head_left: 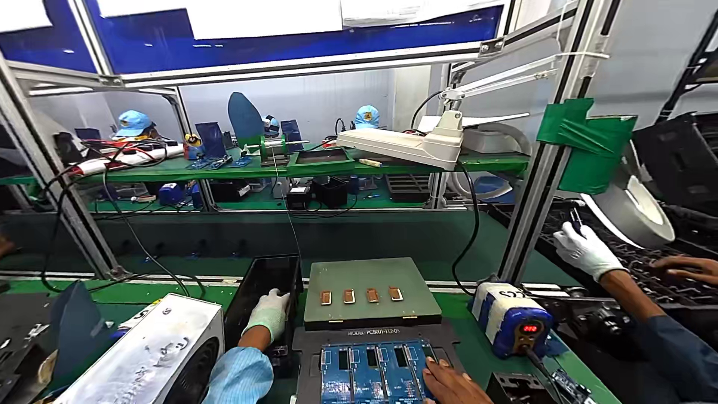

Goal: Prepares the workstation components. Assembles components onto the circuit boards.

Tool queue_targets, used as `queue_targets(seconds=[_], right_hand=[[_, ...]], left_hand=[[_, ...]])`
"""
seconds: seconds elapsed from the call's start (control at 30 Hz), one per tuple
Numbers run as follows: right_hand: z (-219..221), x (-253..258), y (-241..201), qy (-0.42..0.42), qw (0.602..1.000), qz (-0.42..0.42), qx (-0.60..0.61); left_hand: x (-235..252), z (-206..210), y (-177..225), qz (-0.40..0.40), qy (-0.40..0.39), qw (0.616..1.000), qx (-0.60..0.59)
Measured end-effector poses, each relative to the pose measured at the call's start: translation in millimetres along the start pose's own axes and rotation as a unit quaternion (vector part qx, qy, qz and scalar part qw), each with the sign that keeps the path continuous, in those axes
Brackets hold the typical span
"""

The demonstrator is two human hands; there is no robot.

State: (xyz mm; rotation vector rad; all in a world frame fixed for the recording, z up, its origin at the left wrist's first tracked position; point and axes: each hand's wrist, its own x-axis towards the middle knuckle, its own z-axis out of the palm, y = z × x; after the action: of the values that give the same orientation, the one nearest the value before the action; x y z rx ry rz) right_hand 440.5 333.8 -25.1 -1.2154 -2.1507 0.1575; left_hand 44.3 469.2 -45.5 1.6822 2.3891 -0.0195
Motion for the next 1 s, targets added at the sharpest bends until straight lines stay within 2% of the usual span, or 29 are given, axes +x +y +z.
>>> queue_targets(seconds=[0.13, 0.27, 0.53, 0.77, 0.9, 1.0], right_hand=[[-0.9, 0.3, 0.4, -0.004, 1.000, 0.005, 0.002], [0.1, 0.9, 0.3, -0.005, 1.000, 0.008, -0.004], [0.8, 0.8, 0.1, 0.000, 1.000, 0.008, -0.002], [1.4, 0.3, 1.7, 0.001, 1.000, 0.004, -0.002], [1.5, 0.3, 1.7, 0.000, 1.000, 0.006, -0.002], [0.0, -0.1, 0.8, 0.007, 1.000, 0.004, -0.004]], left_hand=[[-19.8, -21.7, 0.1, 0.028, -0.098, 0.993, 0.067], [-53.3, -48.2, 10.8, 0.000, -0.174, 0.981, 0.083], [-36.9, -38.3, 2.4, 0.095, -0.169, 0.979, 0.069], [-28.6, -29.1, -3.6, 0.102, -0.169, 0.978, 0.061], [-35.0, -38.2, -0.3, 0.107, -0.196, 0.972, 0.074], [-66.7, -59.4, 14.8, 0.063, -0.218, 0.972, 0.067]])
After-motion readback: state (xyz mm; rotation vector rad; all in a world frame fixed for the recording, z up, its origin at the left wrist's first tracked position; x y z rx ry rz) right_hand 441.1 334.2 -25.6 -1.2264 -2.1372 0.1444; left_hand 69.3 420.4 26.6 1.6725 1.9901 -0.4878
